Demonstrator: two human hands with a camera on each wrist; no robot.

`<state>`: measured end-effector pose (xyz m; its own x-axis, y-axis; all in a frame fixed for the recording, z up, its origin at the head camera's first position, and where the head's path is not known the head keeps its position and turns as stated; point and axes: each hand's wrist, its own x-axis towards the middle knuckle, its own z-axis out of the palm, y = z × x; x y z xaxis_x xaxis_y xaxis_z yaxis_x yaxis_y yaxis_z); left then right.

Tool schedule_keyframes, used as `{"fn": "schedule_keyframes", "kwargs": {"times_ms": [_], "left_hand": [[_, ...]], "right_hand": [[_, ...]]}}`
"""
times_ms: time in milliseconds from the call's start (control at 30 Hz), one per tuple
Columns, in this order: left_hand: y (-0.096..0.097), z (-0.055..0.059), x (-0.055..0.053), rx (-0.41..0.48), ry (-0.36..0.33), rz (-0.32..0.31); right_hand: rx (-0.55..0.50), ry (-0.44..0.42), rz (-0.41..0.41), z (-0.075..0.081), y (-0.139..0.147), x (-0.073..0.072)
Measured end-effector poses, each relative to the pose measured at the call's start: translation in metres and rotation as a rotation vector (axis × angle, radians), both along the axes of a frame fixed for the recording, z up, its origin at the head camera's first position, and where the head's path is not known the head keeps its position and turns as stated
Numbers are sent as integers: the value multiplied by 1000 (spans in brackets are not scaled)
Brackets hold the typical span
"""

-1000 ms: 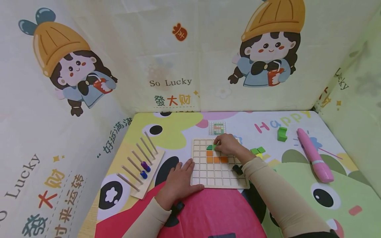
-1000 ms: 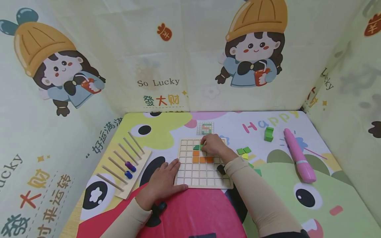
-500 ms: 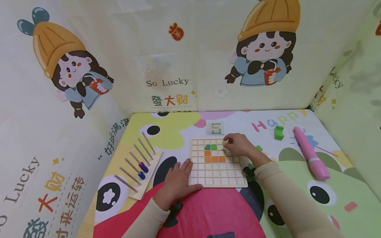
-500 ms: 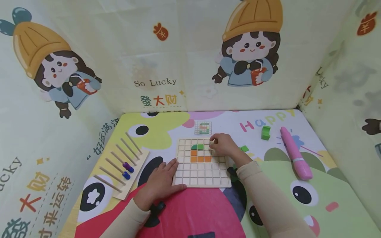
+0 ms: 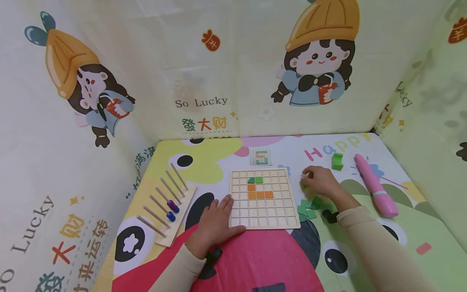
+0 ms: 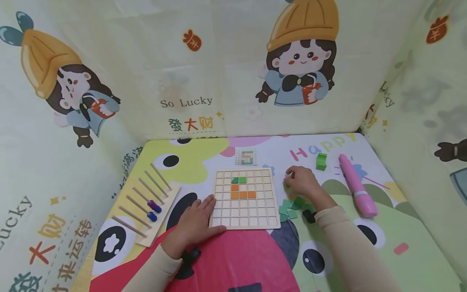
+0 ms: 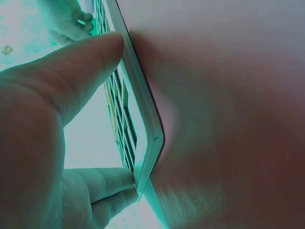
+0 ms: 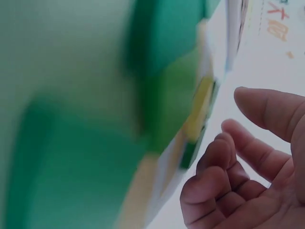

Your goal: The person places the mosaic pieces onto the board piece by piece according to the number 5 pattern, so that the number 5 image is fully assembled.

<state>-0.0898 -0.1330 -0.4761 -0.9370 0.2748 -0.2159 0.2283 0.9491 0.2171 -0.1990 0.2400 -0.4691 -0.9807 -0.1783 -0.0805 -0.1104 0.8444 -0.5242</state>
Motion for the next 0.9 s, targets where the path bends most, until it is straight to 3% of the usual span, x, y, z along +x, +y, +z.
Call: {"fn": "schedule_keyframes", "kwargs": {"times_ms": [367, 900], "left_hand": [[-1, -2, 1, -4, 22, -9], [-1, -2, 1, 5, 28, -11]], "right_hand": [[78, -28, -55, 0, 23, 5], [56, -41, -91, -3, 24, 2]]}}
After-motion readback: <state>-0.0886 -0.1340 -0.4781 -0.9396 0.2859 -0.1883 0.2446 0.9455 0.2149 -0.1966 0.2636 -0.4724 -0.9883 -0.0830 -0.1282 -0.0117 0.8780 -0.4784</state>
